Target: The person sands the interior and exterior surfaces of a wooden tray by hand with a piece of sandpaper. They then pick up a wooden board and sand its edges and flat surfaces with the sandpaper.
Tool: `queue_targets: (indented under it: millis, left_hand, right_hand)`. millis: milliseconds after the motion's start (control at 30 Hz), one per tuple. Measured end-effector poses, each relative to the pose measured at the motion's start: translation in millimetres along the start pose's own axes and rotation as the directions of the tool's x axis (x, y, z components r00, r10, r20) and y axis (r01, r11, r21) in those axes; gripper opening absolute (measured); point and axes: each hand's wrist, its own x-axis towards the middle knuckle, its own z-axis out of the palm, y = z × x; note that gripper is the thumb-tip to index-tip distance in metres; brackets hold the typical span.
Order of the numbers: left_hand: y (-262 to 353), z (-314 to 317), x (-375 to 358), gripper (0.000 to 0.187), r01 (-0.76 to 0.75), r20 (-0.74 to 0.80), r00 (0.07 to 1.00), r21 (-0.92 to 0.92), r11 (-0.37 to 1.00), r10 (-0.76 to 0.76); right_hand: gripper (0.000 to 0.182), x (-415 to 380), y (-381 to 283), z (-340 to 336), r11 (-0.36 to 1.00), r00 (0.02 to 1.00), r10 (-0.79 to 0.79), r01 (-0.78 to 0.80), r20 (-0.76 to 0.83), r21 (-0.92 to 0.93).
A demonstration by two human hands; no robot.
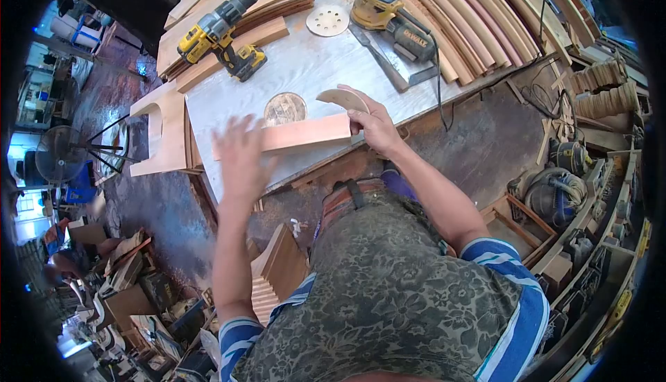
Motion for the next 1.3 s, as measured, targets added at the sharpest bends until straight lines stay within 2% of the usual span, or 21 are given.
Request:
queue_targets:
  millis: [33, 67, 133, 167, 200, 267, 333, 400, 533, 767, 800, 833, 900, 933, 967, 1033, 1067, 1133, 1167, 1233, 1300]
  left_hand:
    - [18.0, 3.1, 7.8, 0.086, -0.089, 0.036, 0.995, 0.023, 0.996, 0.088]
    - [36.0, 6.3, 15.2, 0.086, -0.091, 0.049, 0.995, 0.030, 0.995, 0.090]
    - [67.2, 13.2, 30.7, 0.080, -0.116, 0.110, 0.986, -0.097, 0.988, 0.127]
    - [75.5, 16.7, 39.2, 0.080, -0.115, 0.117, 0.985, -0.087, 0.989, 0.125]
    - [82.2, 20.2, 46.1, 0.074, -0.132, 0.115, 0.983, -0.115, 0.985, 0.145]
    - [91.9, 16.6, 48.6, 0.068, -0.136, 0.135, 0.979, -0.124, 0.983, 0.153]
    - [100.2, 4.4, 55.6, 0.054, -0.117, 0.158, 0.975, -0.217, 0.969, 0.154]
    - [101.9, 3.8, 56.1, 0.047, -0.072, 0.176, 0.977, -0.246, 0.967, 0.117]
    - [109.0, 6.0, 60.3, 0.035, 0.087, 0.219, 0.976, -0.313, 0.946, -0.018]
    - [120.5, 4.4, 26.3, 0.030, 0.131, 0.119, 0.988, -0.344, 0.930, -0.095]
    - [121.3, 2.1, 19.6, 0.039, 0.101, 0.135, 0.989, -0.345, 0.933, -0.057]
    - [122.1, 0.7, 14.6, 0.039, 0.108, 0.135, 0.989, -0.339, 0.935, -0.065]
    - [128.7, -3.2, 8.2, 0.058, -0.060, 0.075, 0.994, -0.185, 0.981, 0.075]
    - [129.7, -7.9, 7.8, 0.081, -0.059, 0.172, 0.982, -0.095, 0.994, 0.075]
    - [128.5, -4.2, 8.2, 0.081, -0.053, 0.161, 0.985, -0.089, 0.995, 0.067]
    - [121.9, 9.1, 11.5, 0.062, -0.061, 0.126, 0.990, -0.012, 0.998, 0.062]
    - [118.8, 14.0, 11.6, 0.062, -0.059, 0.121, 0.991, -0.012, 0.998, 0.060]
    - [113.6, 19.6, 19.3, 0.045, -0.082, 0.116, 0.991, 0.068, 0.994, 0.074]
    - [111.6, 20.9, 20.8, 0.045, -0.093, 0.116, 0.990, 0.066, 0.993, 0.085]
    - [110.0, 24.8, 18.3, 0.041, -0.091, 0.063, 0.994, 0.021, 0.996, 0.089]
    - [109.0, 31.2, 16.6, 0.040, -0.098, 0.025, 0.995, 0.026, 0.995, 0.097]
  right_hand:
    - [0.056, -3.8, -4.4, 4.1, 1.000, 1.000, 0.005, -0.005, 0.002, 0.013]
    - [0.057, -9.7, -9.9, 8.5, 1.000, 1.000, -0.004, 0.004, -0.024, 0.001]
    - [0.058, -17.5, -5.9, 3.0, 1.000, 0.999, -0.011, 0.011, -0.052, -0.002]
    - [0.056, -18.8, 3.7, -5.6, 0.965, 0.986, -0.164, 0.153, -0.035, -0.213]
    - [0.054, -20.3, 6.0, -10.9, 0.868, 0.952, -0.305, 0.285, 0.014, -0.407]
    - [0.054, -26.5, 11.0, -18.2, 0.892, 0.965, -0.256, 0.259, 0.058, -0.370]
    - [0.054, -25.9, 10.7, -27.8, 0.913, 0.970, -0.219, 0.241, 0.101, -0.328]
    - [0.057, -28.9, 14.5, -36.4, 0.966, 0.987, -0.061, 0.096, 0.149, -0.239]
    - [0.056, -34.1, 19.3, -51.8, 0.972, 0.985, -0.043, 0.081, 0.167, -0.223]
    - [0.058, -45.1, 30.4, -49.4, 0.946, 0.956, -0.171, 0.227, 0.240, -0.232]
    - [0.058, -45.8, 35.1, -46.2, 0.916, 0.939, -0.202, 0.281, 0.278, -0.287]
    - [0.059, -47.7, 40.5, -44.3, 0.879, 0.922, -0.226, 0.332, 0.313, -0.343]
    - [0.061, -47.6, 50.3, -40.8, 0.849, 0.907, -0.244, 0.371, 0.344, -0.376]
    - [0.062, -44.0, 53.1, -40.5, 0.814, 0.890, -0.268, 0.414, 0.368, -0.408]
    - [0.062, -40.1, 55.6, -41.8, 0.809, 0.884, -0.274, 0.425, 0.378, -0.407]
    - [0.067, -36.2, 55.7, -41.9, 0.761, 0.887, -0.266, 0.434, 0.377, -0.483]
    - [0.067, -38.0, 57.0, -40.1, 0.758, 0.885, -0.268, 0.437, 0.380, -0.484]
    - [0.069, -42.5, 48.0, -30.1, 0.750, 0.928, -0.216, 0.356, 0.303, -0.557]
    - [0.069, -51.4, 40.6, -24.4, 0.750, 0.931, -0.220, 0.353, 0.293, -0.559]
    - [0.077, -76.1, -0.4, -14.2, 0.792, 0.879, -0.271, 0.435, 0.393, -0.428]
    - [0.080, -75.2, -1.3, -13.1, 0.755, 0.866, -0.292, 0.469, 0.405, -0.458]
